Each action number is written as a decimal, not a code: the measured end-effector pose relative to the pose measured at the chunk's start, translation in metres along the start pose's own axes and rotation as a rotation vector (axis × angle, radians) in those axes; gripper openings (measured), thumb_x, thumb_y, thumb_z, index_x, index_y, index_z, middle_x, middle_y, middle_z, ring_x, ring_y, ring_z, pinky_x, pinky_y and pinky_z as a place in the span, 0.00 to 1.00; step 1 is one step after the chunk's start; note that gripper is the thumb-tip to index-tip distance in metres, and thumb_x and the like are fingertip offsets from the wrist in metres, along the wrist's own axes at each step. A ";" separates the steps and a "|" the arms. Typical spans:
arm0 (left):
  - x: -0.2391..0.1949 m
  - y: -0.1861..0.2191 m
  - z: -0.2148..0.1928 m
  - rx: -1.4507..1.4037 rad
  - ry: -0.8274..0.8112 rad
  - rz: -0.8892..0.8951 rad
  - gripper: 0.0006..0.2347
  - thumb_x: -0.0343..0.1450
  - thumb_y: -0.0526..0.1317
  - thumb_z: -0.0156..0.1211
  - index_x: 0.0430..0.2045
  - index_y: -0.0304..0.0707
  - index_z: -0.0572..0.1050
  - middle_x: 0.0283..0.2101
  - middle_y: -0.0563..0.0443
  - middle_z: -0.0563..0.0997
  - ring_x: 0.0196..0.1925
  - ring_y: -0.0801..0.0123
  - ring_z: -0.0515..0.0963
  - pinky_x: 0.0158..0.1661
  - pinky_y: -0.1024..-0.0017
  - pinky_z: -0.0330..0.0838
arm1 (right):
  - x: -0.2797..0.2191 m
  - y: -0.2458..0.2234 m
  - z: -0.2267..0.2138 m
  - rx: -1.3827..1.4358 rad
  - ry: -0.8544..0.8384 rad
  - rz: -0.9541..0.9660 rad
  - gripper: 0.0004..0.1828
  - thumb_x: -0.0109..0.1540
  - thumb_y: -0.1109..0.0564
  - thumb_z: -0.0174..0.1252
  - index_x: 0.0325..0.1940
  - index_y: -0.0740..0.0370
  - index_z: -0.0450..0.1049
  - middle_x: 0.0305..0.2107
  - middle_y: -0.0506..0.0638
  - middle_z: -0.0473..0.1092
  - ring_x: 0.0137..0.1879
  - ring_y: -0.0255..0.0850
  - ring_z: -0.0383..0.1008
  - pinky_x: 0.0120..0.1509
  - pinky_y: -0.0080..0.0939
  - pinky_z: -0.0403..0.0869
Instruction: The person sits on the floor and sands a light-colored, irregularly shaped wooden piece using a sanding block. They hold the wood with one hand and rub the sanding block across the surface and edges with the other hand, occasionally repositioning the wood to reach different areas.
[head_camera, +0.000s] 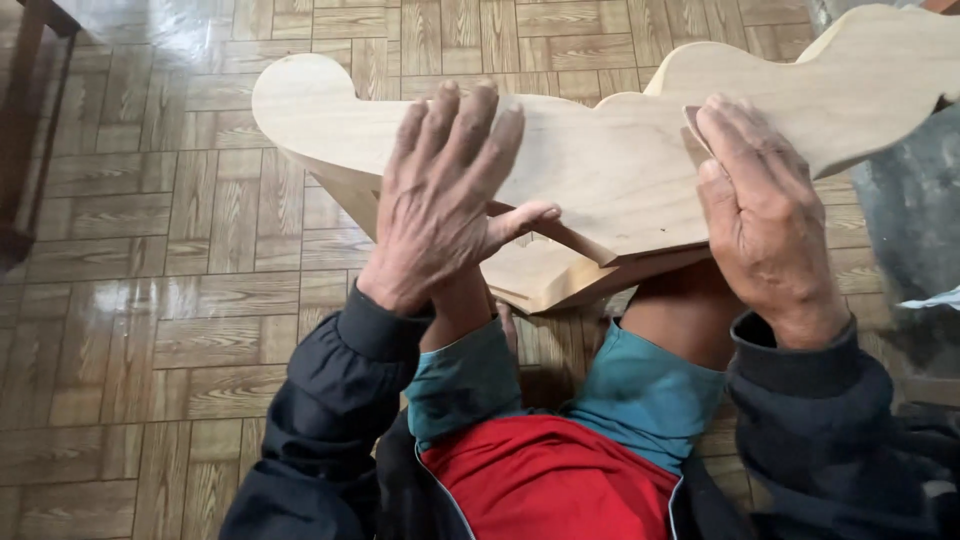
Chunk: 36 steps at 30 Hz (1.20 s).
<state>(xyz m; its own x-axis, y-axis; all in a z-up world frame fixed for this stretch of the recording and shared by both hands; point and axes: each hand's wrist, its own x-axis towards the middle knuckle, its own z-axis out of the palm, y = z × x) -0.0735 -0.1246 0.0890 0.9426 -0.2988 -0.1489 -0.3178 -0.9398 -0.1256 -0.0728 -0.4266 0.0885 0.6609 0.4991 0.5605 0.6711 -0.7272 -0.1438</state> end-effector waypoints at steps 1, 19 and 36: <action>0.001 0.000 0.013 -0.044 0.434 0.074 0.40 0.76 0.76 0.37 0.71 0.43 0.50 0.71 0.41 0.49 0.74 0.48 0.51 0.70 0.51 0.45 | 0.001 0.000 -0.001 0.014 -0.011 0.003 0.20 0.76 0.67 0.48 0.71 0.80 0.69 0.67 0.75 0.67 0.75 0.68 0.63 0.81 0.63 0.60; -0.026 -0.052 0.061 -0.146 0.830 0.014 0.29 0.76 0.59 0.66 0.65 0.37 0.72 0.69 0.40 0.71 0.73 0.46 0.63 0.71 0.47 0.50 | -0.003 0.004 0.005 -0.037 -0.003 -0.009 0.20 0.75 0.67 0.50 0.71 0.78 0.72 0.67 0.72 0.69 0.75 0.67 0.65 0.80 0.62 0.60; 0.004 -0.081 0.116 -0.296 1.132 -0.295 0.24 0.83 0.48 0.48 0.73 0.40 0.57 0.76 0.42 0.59 0.80 0.45 0.57 0.79 0.43 0.52 | -0.007 -0.070 0.009 0.030 -0.127 -0.274 0.24 0.73 0.63 0.42 0.72 0.73 0.66 0.69 0.69 0.64 0.78 0.68 0.61 0.81 0.63 0.59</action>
<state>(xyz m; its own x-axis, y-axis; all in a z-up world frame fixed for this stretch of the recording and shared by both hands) -0.0557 -0.0307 -0.0153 0.5775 0.0973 0.8106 -0.1787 -0.9537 0.2418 -0.1211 -0.3752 0.0869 0.4895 0.7312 0.4751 0.8385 -0.5442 -0.0263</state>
